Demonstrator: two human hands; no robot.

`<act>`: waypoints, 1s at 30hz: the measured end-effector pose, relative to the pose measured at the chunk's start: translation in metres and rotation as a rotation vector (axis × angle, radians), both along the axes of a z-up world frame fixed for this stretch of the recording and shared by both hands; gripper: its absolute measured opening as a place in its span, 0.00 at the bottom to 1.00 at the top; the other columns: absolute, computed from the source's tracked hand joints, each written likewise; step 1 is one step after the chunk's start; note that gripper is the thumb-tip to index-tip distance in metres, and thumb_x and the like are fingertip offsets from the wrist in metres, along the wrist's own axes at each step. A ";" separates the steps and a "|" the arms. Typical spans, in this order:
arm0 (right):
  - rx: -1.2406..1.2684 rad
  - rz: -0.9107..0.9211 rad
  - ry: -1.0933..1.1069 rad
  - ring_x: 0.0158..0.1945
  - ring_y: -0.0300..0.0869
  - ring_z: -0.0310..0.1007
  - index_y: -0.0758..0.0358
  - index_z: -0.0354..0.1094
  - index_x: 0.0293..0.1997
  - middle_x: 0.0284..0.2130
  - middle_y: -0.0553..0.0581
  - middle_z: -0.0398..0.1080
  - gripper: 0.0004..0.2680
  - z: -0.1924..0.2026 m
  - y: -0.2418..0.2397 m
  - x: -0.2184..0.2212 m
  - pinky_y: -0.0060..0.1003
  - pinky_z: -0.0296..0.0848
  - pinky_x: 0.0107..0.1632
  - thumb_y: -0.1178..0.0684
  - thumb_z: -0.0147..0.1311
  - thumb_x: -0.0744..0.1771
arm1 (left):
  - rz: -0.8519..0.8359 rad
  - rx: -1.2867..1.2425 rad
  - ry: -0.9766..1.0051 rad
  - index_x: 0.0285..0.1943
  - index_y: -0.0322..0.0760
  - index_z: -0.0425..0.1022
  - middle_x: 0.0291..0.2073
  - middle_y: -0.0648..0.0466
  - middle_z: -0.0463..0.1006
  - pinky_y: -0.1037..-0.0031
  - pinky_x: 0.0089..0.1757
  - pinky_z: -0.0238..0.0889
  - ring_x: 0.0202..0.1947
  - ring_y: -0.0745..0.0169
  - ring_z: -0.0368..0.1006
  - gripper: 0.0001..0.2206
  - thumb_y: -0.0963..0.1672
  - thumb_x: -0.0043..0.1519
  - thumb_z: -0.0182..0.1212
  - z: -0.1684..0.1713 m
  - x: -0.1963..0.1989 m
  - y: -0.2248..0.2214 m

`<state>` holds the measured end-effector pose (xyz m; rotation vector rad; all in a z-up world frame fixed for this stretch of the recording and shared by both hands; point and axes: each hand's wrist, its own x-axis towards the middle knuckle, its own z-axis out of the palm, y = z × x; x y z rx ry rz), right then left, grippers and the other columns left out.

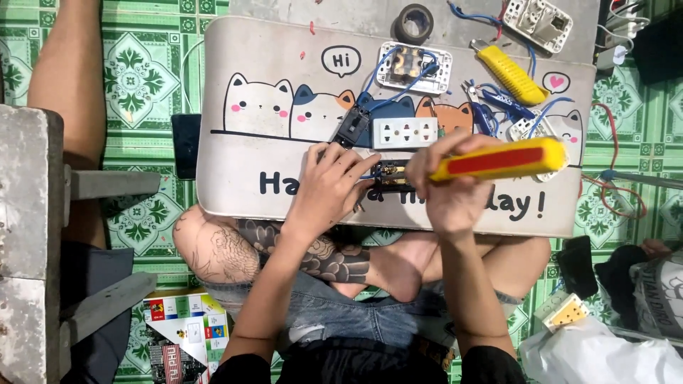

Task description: Securing wires into electrical outlets and a power strip using a screwdriver.

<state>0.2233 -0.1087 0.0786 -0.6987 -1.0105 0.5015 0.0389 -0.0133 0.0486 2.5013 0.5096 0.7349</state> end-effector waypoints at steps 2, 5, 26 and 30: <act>-0.037 -0.019 -0.056 0.17 0.36 0.65 0.55 0.53 0.52 0.30 0.54 0.65 0.10 -0.002 0.007 -0.007 0.33 0.72 0.23 0.42 0.41 0.73 | 0.015 0.024 0.001 0.55 0.42 0.80 0.34 0.54 0.77 0.60 0.54 0.55 0.41 0.59 0.67 0.11 0.43 0.64 0.64 -0.004 0.000 0.000; -0.117 -0.062 -0.167 0.15 0.34 0.61 0.57 0.50 0.51 0.28 0.54 0.60 0.11 0.008 0.012 -0.013 0.33 0.70 0.22 0.41 0.37 0.73 | 0.027 0.059 -0.001 0.56 0.43 0.79 0.34 0.55 0.75 0.61 0.54 0.55 0.41 0.60 0.66 0.11 0.43 0.65 0.61 -0.004 0.000 0.000; -0.143 0.078 -0.194 0.18 0.32 0.58 0.55 0.51 0.52 0.29 0.50 0.57 0.12 -0.019 0.023 -0.012 0.31 0.68 0.26 0.39 0.40 0.72 | 0.027 0.072 0.137 0.54 0.45 0.80 0.37 0.54 0.76 0.57 0.56 0.54 0.45 0.59 0.66 0.12 0.43 0.62 0.65 0.014 -0.002 -0.002; -0.087 0.111 -0.197 0.19 0.34 0.58 0.56 0.55 0.50 0.26 0.50 0.59 0.13 -0.027 0.025 -0.013 0.31 0.65 0.26 0.40 0.48 0.70 | 0.021 0.069 0.154 0.51 0.45 0.81 0.37 0.54 0.77 0.56 0.57 0.54 0.46 0.59 0.66 0.10 0.43 0.61 0.67 0.003 0.000 -0.003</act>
